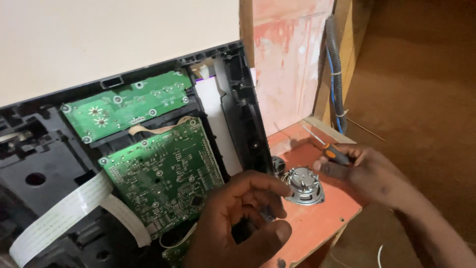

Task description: The person is disassembling or assembling an electronic device, specifically working on the circuit board and internal components using a screwdriver.

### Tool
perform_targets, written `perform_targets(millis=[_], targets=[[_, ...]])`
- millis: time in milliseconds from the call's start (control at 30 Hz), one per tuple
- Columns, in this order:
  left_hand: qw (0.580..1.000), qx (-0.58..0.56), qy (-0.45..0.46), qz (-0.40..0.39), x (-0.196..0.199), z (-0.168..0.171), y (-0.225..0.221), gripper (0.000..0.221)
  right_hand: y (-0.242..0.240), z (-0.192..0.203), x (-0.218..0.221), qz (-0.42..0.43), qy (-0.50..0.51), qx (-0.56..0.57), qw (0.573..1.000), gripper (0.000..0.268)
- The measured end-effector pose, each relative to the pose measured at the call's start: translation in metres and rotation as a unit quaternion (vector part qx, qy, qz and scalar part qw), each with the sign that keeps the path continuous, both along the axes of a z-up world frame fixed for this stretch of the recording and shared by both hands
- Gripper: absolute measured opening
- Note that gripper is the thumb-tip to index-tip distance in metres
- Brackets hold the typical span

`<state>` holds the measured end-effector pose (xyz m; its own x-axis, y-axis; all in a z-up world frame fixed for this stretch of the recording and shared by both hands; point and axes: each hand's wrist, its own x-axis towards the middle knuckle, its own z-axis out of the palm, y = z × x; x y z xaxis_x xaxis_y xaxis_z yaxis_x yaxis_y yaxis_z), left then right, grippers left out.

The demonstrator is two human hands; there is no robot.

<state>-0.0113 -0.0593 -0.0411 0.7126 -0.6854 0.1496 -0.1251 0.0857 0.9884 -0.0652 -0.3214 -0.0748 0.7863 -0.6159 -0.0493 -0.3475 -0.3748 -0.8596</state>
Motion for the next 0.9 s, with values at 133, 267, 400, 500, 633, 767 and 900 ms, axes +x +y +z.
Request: perform_targets(millis=[133,267,400,500,633,767,900], targets=[[0.999,-0.016,-0.032,-0.018,0.003,-0.007,-0.001,0.055,-0.002,-0.013,0.008,0.009,-0.034,0.021,0.999,0.022],[0.999,-0.017,-0.046,0.005,0.001,-0.007,-0.001,0.049,-0.002,-0.016,0.010,0.059,-0.080,0.062,0.993,0.012],[0.999,0.031,0.010,-0.001,0.000,0.000,0.002,0.054,0.012,0.004,0.008,0.012,0.015,-0.056,0.998,0.021],[0.999,-0.004,-0.030,0.018,0.001,-0.010,0.000,0.043,0.010,-0.001,0.005,0.005,-0.044,0.032,0.998,0.021],[0.957,-0.171,-0.226,0.063,-0.002,-0.022,-0.006,0.023,0.030,-0.008,-0.005,0.175,-0.284,0.307,0.891,0.029],[0.928,-0.204,-0.300,0.089,0.000,-0.019,-0.003,0.019,0.074,-0.007,-0.011,0.299,-0.310,0.434,0.791,0.024],[0.926,-0.214,-0.286,0.122,0.003,-0.016,0.006,0.011,0.114,-0.002,-0.005,0.313,-0.349,0.518,0.716,0.016]])
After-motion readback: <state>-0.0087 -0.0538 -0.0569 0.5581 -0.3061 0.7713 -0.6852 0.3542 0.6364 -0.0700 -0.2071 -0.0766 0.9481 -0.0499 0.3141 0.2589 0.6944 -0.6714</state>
